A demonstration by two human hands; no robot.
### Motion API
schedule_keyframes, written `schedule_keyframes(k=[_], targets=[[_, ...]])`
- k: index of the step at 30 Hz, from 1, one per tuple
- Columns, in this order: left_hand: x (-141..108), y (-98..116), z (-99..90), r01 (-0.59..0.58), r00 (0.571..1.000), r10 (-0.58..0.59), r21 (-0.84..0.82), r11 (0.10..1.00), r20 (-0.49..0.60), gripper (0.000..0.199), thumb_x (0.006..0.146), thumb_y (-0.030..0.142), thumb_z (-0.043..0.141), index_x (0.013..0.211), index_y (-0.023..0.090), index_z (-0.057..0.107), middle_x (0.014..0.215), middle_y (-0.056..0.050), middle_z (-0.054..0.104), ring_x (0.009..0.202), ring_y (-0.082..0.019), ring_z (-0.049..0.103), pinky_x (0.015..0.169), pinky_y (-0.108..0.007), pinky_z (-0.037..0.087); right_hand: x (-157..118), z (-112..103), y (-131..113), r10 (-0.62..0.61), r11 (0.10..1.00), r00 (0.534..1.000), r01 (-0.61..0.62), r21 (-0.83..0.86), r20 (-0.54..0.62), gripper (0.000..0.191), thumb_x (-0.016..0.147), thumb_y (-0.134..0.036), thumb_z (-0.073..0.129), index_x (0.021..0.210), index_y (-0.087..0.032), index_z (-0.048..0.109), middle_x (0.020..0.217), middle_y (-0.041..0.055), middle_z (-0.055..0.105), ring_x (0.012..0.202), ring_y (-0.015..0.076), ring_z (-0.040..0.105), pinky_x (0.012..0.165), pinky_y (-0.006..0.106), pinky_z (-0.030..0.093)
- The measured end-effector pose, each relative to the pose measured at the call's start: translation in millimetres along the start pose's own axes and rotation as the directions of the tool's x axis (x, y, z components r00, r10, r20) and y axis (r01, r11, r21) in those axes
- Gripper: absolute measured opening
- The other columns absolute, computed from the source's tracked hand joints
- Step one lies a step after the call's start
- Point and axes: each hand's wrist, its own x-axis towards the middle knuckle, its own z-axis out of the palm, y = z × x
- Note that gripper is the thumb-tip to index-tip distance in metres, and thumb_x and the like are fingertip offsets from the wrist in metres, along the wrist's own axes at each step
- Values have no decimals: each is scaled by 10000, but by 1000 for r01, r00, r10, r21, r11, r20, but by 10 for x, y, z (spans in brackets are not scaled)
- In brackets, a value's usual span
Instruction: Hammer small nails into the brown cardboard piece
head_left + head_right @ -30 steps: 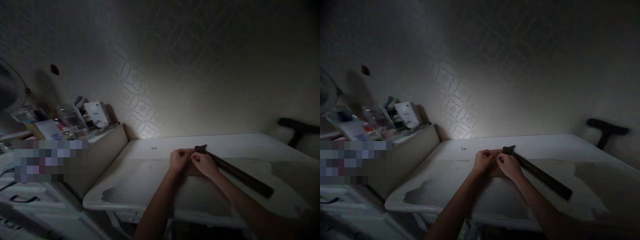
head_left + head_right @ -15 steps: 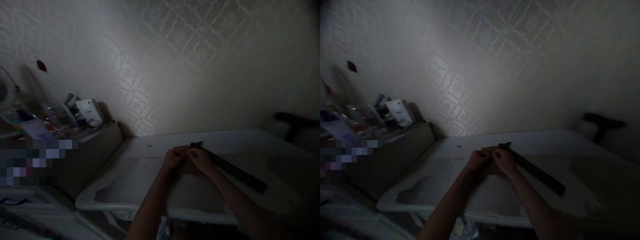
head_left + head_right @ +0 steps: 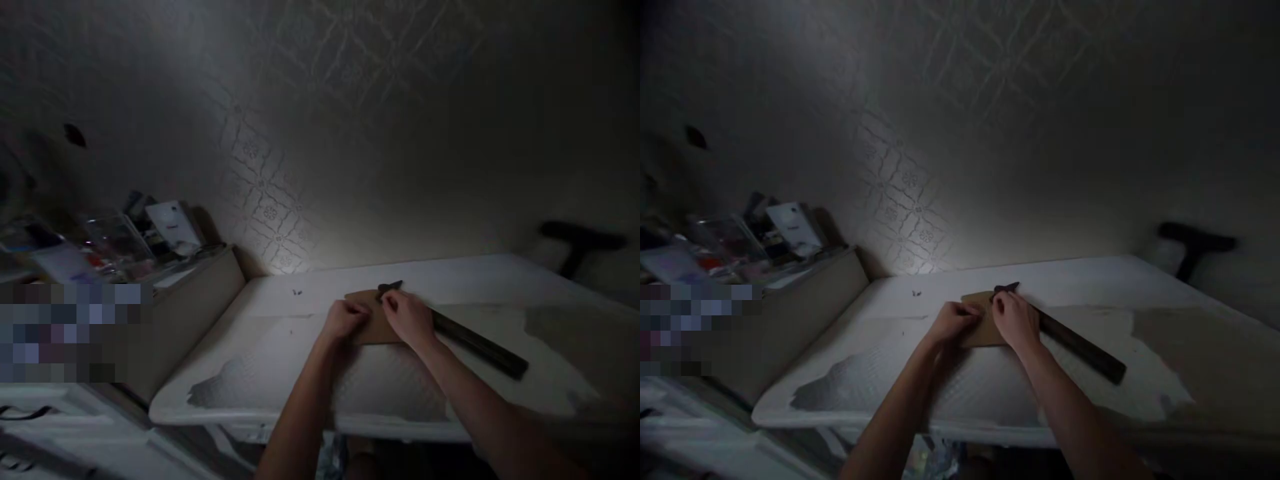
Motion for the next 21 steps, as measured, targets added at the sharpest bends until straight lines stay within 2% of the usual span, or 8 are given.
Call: schedule_keyframes(k=[2,4,6,8,11,14,17,21], targets=[[-5,16,1,10,1000,-10,-23,1000,1,172,663,174,626,780,97,727,742,-67,693,649,-143,603,623,-236,472,-16,-95,16,33,982,995,-50,-183,-96,219,813,-244,427,881,-191,628,890,77,644,869,212,554,733,309,378],[-9,26,1,6,1000,-6,-40,999,10,154,655,157,621,755,104,726,753,-63,695,671,-146,608,640,-239,475,-31,-177,46,102,944,985,-139,-299,-138,252,808,-256,453,984,-180,616,965,113,627,953,257,522,770,358,368],[-10,26,-1,2,1000,-1,-55,998,17,146,643,128,614,739,110,723,761,-57,695,693,-147,610,661,-239,475,-43,-229,81,180,904,978,-206,-374,-104,300,805,-301,480,1044,-166,600,1002,142,611,984,291,508,768,395,367],[-3,9,-5,-5,1000,7,-82,997,23,151,637,102,605,739,113,715,763,-53,691,694,-141,606,666,-236,470,-50,-246,116,228,880,973,-216,-424,-21,310,805,-354,493,1004,-150,612,994,156,607,974,305,517,755,407,373],[22,-38,-13,-33,998,38,-114,993,40,153,611,56,604,725,109,691,744,-46,676,675,-126,593,678,-233,459,-49,-227,166,234,870,970,-179,-459,65,279,826,-361,476,926,-145,623,964,150,611,944,289,544,725,384,386],[43,-75,-23,-74,995,82,-144,987,52,149,581,28,610,697,107,660,726,-37,660,666,-119,578,678,-230,452,-40,-201,199,203,865,976,-144,-480,75,236,848,-319,464,884,-145,619,928,142,618,927,258,560,695,338,389],[46,-93,-30,-105,991,117,-174,979,62,140,570,31,613,681,113,631,723,-28,643,669,-113,565,663,-216,442,-36,-213,188,184,865,982,-140,-482,45,209,853,-307,471,865,-149,607,903,128,617,871,229,580,656,304,384],[43,-124,-32,-123,990,133,-158,980,50,149,570,60,619,707,118,615,706,-26,628,656,-116,557,633,-216,436,-40,-277,129,158,892,986,-169,-419,-61,216,864,-285,449,1008,-167,558,969,107,591,755,191,596,594,291,364]])
